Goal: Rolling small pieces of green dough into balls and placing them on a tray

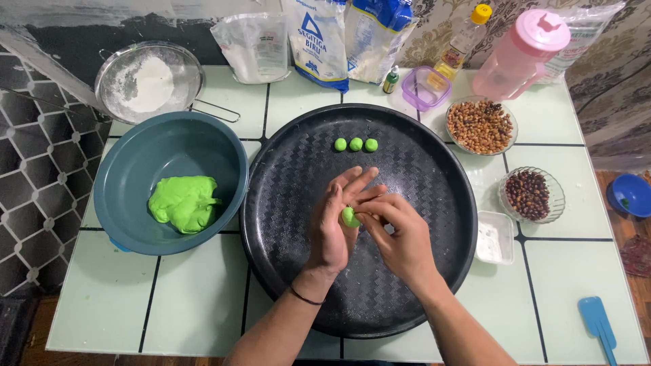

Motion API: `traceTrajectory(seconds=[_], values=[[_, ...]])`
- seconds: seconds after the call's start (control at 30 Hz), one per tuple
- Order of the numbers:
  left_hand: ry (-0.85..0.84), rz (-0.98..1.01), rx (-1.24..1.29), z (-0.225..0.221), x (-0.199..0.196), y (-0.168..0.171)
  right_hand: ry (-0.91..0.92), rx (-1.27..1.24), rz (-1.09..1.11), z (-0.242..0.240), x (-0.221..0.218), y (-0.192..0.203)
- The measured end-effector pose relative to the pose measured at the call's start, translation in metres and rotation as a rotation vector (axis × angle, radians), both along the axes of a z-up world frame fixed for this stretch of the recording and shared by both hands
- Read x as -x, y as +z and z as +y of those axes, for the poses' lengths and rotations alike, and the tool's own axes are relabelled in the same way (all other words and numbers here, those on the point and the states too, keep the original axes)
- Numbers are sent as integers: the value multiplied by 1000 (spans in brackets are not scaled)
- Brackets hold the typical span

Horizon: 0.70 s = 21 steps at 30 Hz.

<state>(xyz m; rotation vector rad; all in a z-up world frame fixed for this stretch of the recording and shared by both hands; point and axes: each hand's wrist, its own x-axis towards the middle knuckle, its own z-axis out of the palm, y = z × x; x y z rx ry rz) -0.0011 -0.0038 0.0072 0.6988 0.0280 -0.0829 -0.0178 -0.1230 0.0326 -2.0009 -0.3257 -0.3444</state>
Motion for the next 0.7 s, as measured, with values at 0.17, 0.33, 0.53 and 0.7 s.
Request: traceTrajectory(seconds=[0.17,0.33,0.53,0.7], values=[[14,68,141,-2,-4,-3,17,166,-161,6,11,-14],[3,132,433,3,-8,-26,152,394,-173,-4,26,-5],[-233,-5,563,-5,1,-17,191,565,-270,4,24,-20],[-255,-40,464,6,8,3,434,296,-210,-7,18,12]])
